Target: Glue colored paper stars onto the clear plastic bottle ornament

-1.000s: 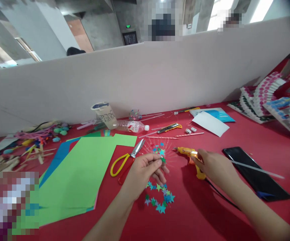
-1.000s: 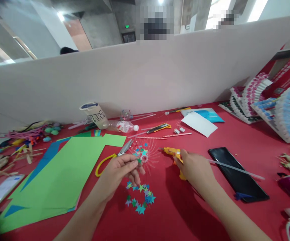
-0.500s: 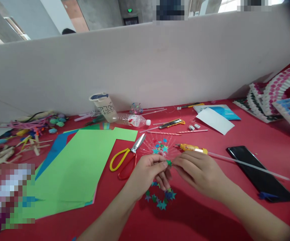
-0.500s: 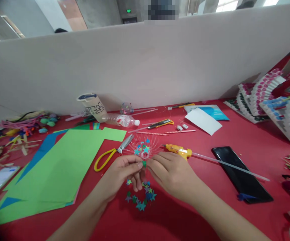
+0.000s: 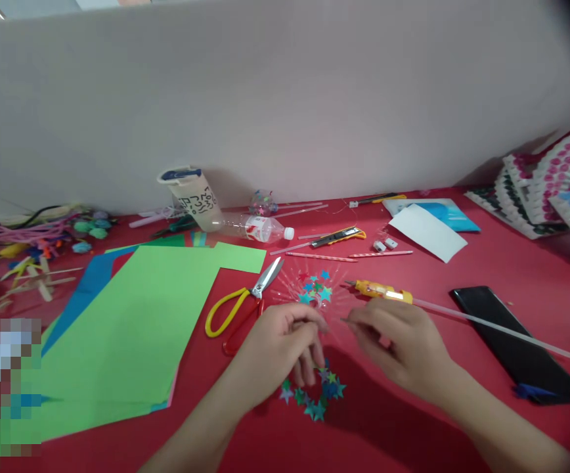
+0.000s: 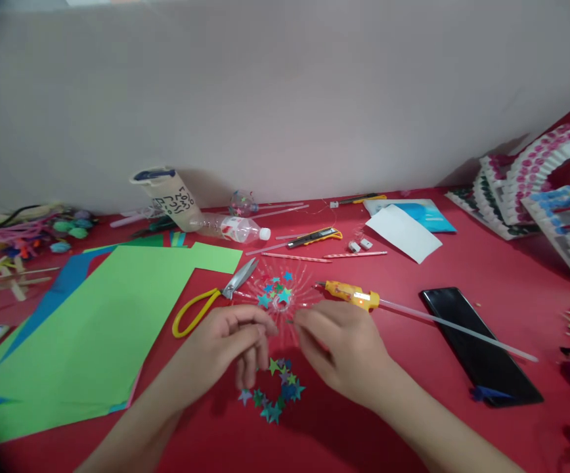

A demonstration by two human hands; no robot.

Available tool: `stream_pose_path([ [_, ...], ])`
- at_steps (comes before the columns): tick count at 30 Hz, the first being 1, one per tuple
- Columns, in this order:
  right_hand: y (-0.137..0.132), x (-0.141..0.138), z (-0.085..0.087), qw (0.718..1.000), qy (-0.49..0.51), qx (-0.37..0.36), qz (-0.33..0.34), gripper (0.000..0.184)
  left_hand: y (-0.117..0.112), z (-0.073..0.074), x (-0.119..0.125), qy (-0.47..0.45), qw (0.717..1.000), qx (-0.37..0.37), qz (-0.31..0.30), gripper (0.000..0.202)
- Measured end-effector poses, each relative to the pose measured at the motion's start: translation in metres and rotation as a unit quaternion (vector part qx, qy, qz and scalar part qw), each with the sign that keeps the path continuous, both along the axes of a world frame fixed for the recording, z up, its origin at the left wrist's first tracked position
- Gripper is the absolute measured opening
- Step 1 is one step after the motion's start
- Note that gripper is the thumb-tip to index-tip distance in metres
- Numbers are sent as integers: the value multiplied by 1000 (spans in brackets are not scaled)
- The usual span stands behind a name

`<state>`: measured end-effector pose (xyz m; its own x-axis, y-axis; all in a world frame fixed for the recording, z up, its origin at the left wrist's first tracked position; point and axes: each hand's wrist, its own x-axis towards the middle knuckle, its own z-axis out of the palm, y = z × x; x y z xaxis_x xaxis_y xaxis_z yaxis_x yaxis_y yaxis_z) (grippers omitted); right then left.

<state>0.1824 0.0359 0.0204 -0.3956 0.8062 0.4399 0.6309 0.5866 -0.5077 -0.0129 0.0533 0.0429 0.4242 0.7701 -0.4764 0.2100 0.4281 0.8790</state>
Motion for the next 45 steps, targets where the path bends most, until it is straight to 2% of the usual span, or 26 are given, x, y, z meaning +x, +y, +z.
stream_pose_path([
  [1, 2, 1, 1, 995, 58, -81, -30, 13, 0, 2, -3, 28, 1000, 10, 0, 21],
  [2, 4, 1, 1, 977, 116, -169, -55, 11, 0, 5, -6, 52, 998, 17, -5, 26],
  [4, 10, 2, 2, 920, 214, -320, -76, 11, -2, 7, -9, 90, 995, 28, -28, 34],
  [5, 13, 1, 2, 891, 250, -373, -72, 13, -3, 8, -10, 103, 993, 33, -42, 37],
  [6, 16, 1, 1, 867, 278, -408, -65, 13, -4, 7, -10, 114, 991, 39, -54, 40],
  [8, 21, -2, -3, 837, 313, -445, -60, 13, -5, 5, -9, 126, 988, 44, -73, 45],
  [11, 25, -6, -11, 816, 333, -469, -66, 12, -5, 1, -7, 113, 989, 25, -87, 53],
  [13, 27, -7, -13, 816, 325, -474, -64, 10, -4, -1, -6, 89, 992, 2, -92, 56],
  [15, 28, -6, -10, 830, 293, -473, -50, 9, -2, -2, -5, 68, 993, -20, -93, 55],
  [19, 32, -2, 4, 891, 164, -424, 14, 6, 2, -4, -5, 40, 994, -43, -89, 51],
  [21, 35, -1, 10, 909, 104, -402, 38, 9, 4, -6, -5, 34, 994, -51, -86, 50],
  [26, 45, 3, 14, 910, 16, -410, 66, 11, 9, -11, -1, 32, 995, -62, -75, 43],
  [31, 50, 3, 11, 904, -20, -422, 68, 10, 10, -18, 4, 38, 997, -50, -42, 35],
  [39, 50, 1, 13, 919, -102, -377, 57, 12, 7, -25, 8, 57, 997, -49, -21, 31],
  [45, 48, 0, 9, 927, -116, -353, 51, 11, 6, -30, 7, 52, 997, -44, -23, 30],
])
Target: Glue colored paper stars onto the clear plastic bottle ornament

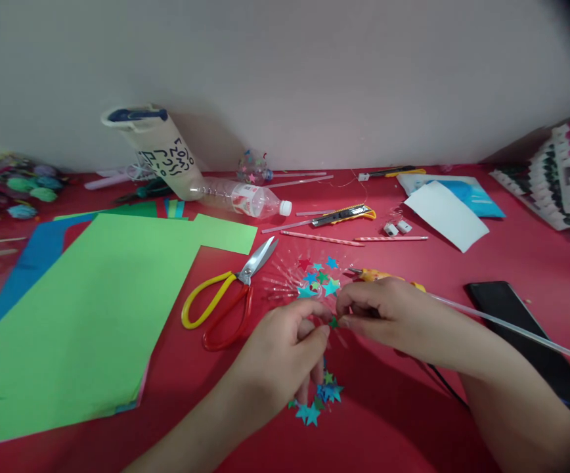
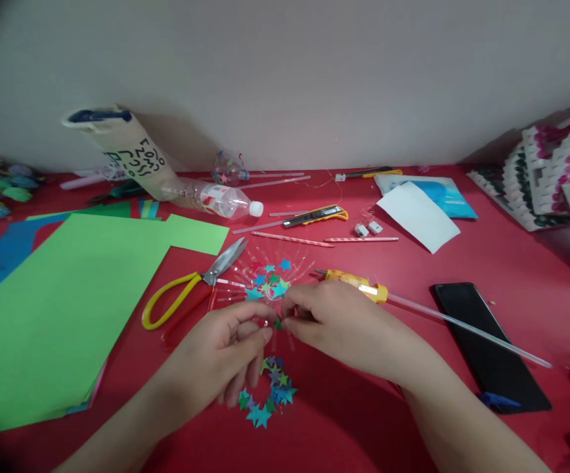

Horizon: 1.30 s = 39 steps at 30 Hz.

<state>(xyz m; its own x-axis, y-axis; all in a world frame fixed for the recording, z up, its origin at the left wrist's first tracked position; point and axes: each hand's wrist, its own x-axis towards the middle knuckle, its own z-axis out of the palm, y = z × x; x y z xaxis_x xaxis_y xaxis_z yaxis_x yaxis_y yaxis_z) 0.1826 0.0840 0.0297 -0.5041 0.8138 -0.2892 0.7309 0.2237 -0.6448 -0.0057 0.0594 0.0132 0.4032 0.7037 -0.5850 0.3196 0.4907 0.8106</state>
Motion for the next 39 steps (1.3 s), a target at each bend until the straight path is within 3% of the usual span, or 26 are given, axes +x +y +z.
stream_pose_path([
  [15, -1, -4, 2, 1000, -8, 17, -9, 10, 0, 2, 2, 0, 1000, 10, -6, 17],
  [39, -9, -14, 2, 994, -7, 55, -93, 15, 2, 1, 7, 0, 998, 30, 58, 12],
])
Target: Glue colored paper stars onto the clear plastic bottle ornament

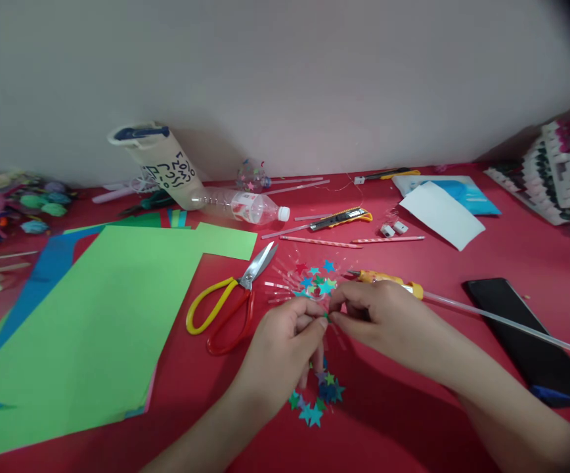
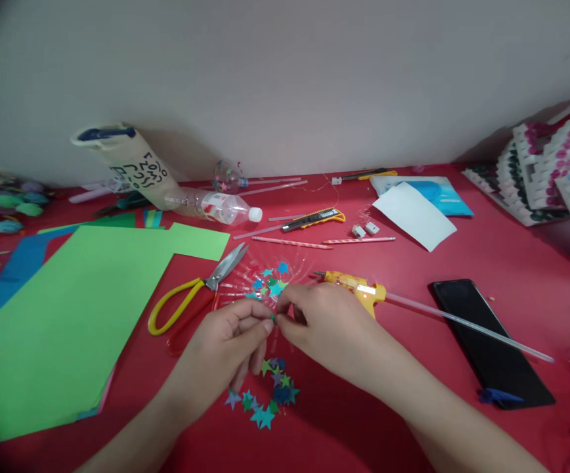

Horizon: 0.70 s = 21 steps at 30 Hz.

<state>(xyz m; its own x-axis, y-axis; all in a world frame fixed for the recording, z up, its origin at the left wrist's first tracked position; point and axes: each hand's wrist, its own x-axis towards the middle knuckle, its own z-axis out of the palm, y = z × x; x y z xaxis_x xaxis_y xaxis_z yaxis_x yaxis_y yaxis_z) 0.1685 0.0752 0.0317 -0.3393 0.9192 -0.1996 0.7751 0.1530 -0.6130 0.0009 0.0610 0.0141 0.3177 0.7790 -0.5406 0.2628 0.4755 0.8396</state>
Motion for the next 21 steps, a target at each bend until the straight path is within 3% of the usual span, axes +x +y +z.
stream_pose_path([
  [21, -6, -4, 0, 999, -11, 32, 10, 21, -2, 0, -2, 33, 996, 82, 16, 17],
])
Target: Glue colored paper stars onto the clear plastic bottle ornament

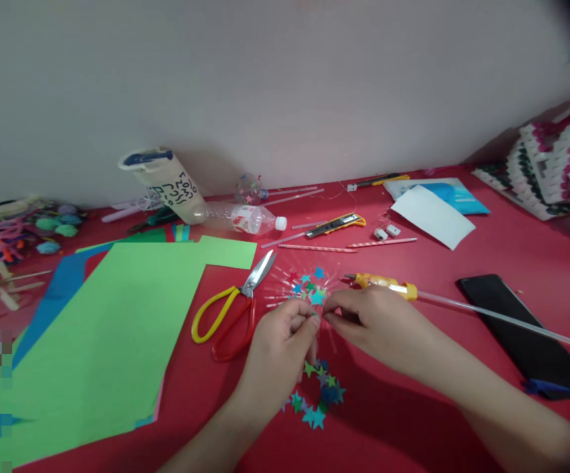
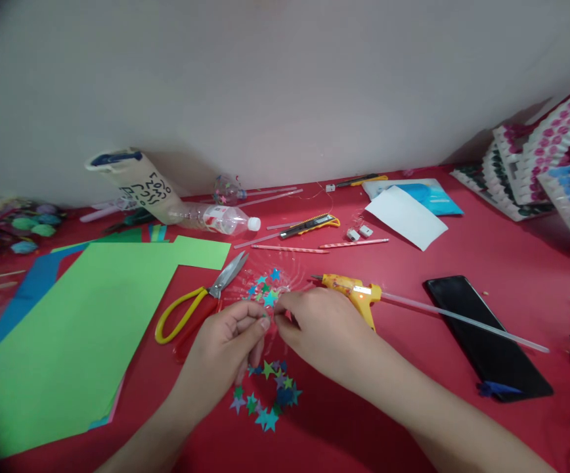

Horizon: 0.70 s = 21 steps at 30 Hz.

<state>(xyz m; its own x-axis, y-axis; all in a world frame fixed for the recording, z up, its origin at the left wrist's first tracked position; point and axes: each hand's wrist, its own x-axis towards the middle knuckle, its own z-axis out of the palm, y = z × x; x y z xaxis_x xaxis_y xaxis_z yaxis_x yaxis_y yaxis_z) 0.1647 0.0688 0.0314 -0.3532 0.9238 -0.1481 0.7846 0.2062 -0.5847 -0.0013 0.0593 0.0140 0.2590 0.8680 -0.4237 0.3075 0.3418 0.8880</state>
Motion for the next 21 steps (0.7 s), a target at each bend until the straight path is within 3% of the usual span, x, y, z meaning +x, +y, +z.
stream_pose_path([
  [8, -4, 1, 1, 998, -51, 41, -11, 11, 3, -1, 1, -30, 999, -35, -4, 19],
  [14, -9, -2, -3, 992, -87, 95, 8, 15, 3, -5, 0, -50, 998, -37, 6, 23],
  [21, -9, -2, -2, 990, -95, 104, 7, 15, 0, -7, -1, -47, 999, -17, 3, 22],
])
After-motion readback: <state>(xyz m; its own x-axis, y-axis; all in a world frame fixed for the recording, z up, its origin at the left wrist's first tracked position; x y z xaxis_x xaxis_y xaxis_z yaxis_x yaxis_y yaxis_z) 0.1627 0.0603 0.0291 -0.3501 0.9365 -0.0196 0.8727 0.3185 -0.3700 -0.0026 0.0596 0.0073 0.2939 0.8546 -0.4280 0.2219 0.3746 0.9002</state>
